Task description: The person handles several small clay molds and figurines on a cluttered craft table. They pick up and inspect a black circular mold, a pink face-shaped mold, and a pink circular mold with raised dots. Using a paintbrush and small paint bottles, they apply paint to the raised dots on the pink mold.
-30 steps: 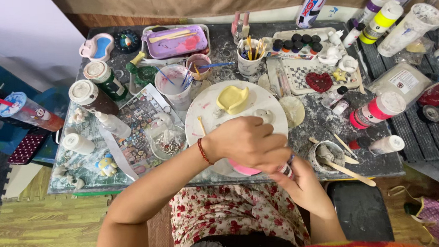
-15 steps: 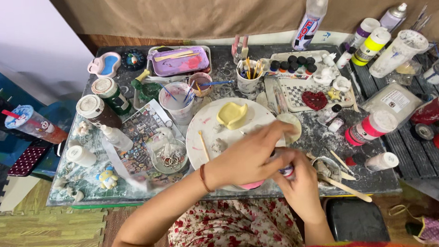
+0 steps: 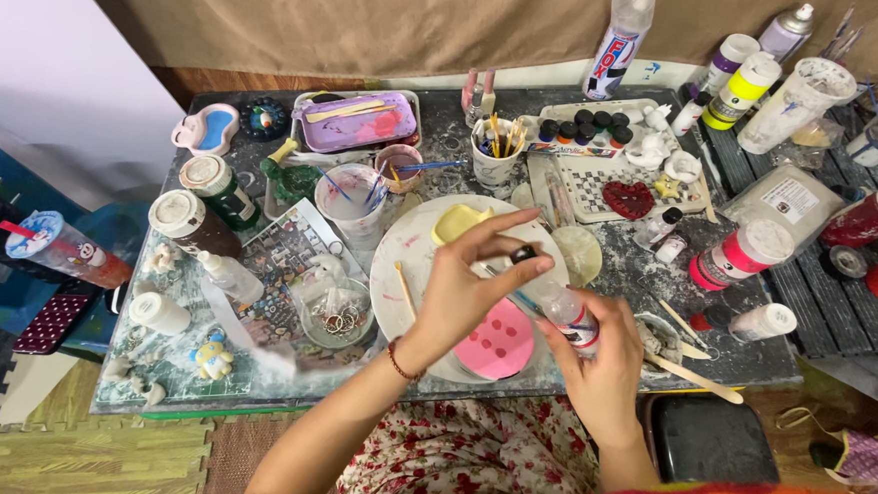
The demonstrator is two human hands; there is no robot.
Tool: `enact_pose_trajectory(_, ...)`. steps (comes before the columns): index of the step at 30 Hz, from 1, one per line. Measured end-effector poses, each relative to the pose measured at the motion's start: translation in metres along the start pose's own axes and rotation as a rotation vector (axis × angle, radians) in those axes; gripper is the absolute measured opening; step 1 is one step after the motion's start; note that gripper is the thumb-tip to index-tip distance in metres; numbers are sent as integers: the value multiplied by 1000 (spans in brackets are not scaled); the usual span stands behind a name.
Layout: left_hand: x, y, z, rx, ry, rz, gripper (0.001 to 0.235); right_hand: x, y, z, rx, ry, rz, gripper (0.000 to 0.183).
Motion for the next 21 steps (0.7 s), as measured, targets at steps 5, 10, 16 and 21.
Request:
enact_pose_trajectory(5,20,26,15,529,-37,-97,24,0,-3,3,132,-97,29,42)
enact_pose_trajectory(10,62,88,16,789,56,-198,15,0,-5,6,148,-124,-26,41)
enact_pose_trajectory(16,101,146,-3,1047,221,-111,20,2,-9,4,130,-144,-77,42)
enact_pose_trajectory(21,101,150,-8,1337,229,-169,15,1,-12,4,130,-158,-31,41)
Point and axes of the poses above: each hand's wrist, its own x-axis towards the middle knuckle, its own z-axis out of the back of the hand, y = z × x, the point moved 1 cm from there along x, towards the middle knuckle, and after that the axes turned 9 degrees about y, right-handed, at the moved point
